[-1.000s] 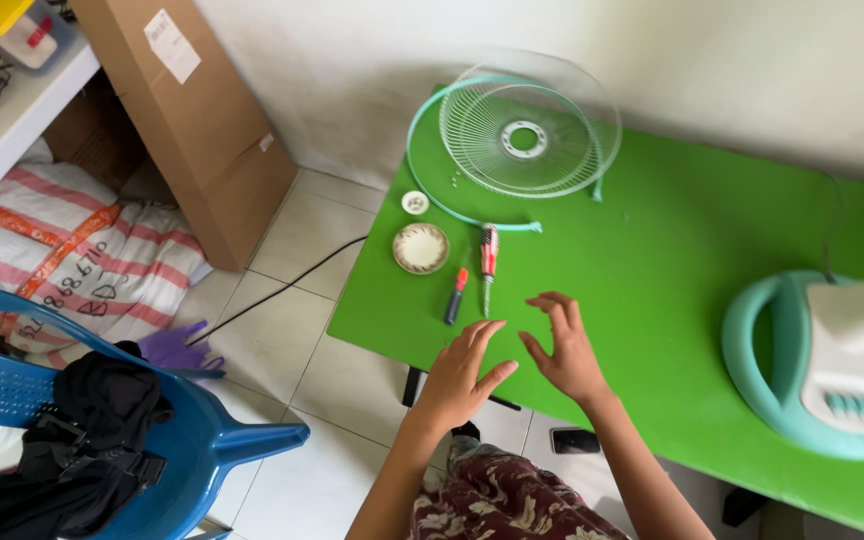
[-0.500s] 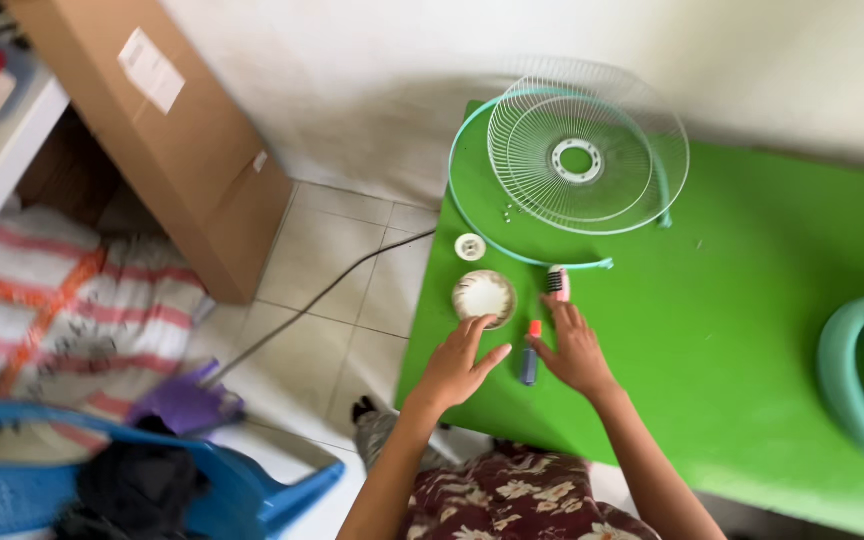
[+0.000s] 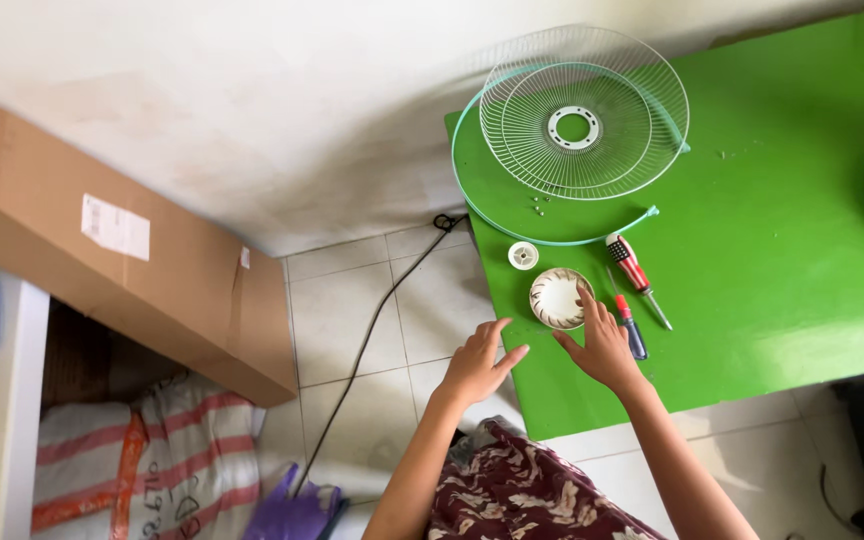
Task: The person assembles a teal table fan on a green table. They attach the fan blades to the motor hub, secure the front grille, and tighten the screws using a screwdriver. The fan is fully assembled by the end of the clip.
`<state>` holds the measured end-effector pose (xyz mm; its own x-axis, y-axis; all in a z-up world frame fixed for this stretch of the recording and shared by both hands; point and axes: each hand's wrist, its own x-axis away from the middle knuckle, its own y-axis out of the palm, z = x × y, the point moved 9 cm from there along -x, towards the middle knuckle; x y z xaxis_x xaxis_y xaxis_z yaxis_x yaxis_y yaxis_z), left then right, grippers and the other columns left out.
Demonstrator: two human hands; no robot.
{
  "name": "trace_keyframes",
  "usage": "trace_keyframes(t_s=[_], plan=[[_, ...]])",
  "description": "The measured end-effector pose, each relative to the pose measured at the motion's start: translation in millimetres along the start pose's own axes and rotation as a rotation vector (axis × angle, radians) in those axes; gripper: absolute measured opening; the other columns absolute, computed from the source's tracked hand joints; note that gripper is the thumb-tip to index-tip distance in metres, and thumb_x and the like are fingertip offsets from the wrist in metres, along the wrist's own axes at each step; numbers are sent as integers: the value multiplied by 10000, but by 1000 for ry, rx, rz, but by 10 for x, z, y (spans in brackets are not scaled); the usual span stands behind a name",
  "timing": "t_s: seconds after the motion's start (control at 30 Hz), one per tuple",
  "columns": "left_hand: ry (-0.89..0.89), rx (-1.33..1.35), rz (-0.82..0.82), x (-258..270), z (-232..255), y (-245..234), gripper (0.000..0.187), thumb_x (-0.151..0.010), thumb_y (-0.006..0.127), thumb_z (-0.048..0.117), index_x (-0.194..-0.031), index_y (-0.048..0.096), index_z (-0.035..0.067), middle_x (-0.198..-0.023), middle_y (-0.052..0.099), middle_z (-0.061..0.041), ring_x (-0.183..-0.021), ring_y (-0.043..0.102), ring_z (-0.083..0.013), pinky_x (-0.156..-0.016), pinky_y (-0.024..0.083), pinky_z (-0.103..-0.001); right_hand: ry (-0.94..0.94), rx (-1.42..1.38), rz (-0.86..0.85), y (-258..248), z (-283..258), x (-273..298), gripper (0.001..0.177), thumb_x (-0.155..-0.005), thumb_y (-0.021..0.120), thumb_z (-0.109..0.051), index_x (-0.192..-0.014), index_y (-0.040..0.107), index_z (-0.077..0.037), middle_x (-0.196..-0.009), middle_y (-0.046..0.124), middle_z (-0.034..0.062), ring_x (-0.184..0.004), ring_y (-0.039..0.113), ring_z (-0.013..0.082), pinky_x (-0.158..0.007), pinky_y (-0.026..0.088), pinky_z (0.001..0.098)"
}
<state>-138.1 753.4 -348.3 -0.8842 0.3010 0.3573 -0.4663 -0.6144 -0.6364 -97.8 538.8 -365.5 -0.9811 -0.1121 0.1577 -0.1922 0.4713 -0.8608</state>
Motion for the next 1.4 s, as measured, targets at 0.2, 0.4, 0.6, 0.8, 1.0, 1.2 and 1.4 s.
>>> trace_keyframes(t_s=[0.2, 0.4, 0.6, 0.8, 1.0, 1.2, 1.4], plan=[[108, -123, -63, -266, -192, 7, 789, -995, 423, 676, -1555, 306, 132, -1570, 369, -183, -1389, 454, -375, -1055, 442, -543, 108, -18, 84, 137, -29, -75, 955, -821, 755, -456, -1573, 269, -124, -1456, 530, 113, -1338, 515, 333, -979, 422, 554], [83, -233, -137, -692, -471, -88, 790, -976, 434, 664, -1570, 290, 164, -1607, 314, -151, -1426, 418, -356, -1091, 411, -584, 119, -69, 195, 85, -251, -382, 885, -796, 782, -366, -1541, 362, -139, -1500, 511, 138, -1356, 467, 357, -994, 390, 545], [200, -324, -158, -1291, -463, -114, 787, -1014, 534, 592, -1575, 227, 132, -1620, 254, -192, -1449, 347, -378, -1093, 362, -600, 174, 61, 116, 122, -331, -829, 873, -792, 796, -433, -1525, 410, -155, -1373, 562, 133, -1302, 498, 330, -1041, 367, 507], [159, -200, -147, -1687, -520, -311, 756, -986, 573, 487, -1575, 257, 134, -1563, 414, -170, -1340, 521, -367, -1026, 496, -529, 186, 98, 30, 196, -458, -1089, 843, -754, 819, -428, -1479, 468, -180, -1326, 589, 91, -1249, 518, 309, -1013, 374, 472], [238, -120, -38, -1986, -363, -326, 605, -1011, 603, 399, -1505, 382, 128, -1343, 636, -169, -1107, 676, -359, -863, 549, -495, 174, 46, 106, 93, -542, -1178, 776, -754, 827, -401, -1423, 531, -141, -1253, 608, 81, -1196, 529, 304, -1004, 365, 485], [167, -28, -198, -2167, -401, -269, 398, -969, 617, 315, -1316, 547, 134, -1091, 748, -133, -825, 745, -331, -669, 586, -447, 205, 32, 118, 124, -562, -1277, 625, -757, 809, -361, -1313, 617, -149, -1245, 651, 59, -1181, 562, 291, -1019, 379, 471], [182, 21, -288, -2400, -281, -393, 363, -927, 708, 359, -1175, 568, 134, -929, 764, -128, -818, 740, -340, -676, 568, -469, 191, -5, 215, -83, -732, -1317, 644, -753, 816, -410, -1290, 622, -113, -1216, 655, 96, -1162, 573, 301, -997, 400, 463]])
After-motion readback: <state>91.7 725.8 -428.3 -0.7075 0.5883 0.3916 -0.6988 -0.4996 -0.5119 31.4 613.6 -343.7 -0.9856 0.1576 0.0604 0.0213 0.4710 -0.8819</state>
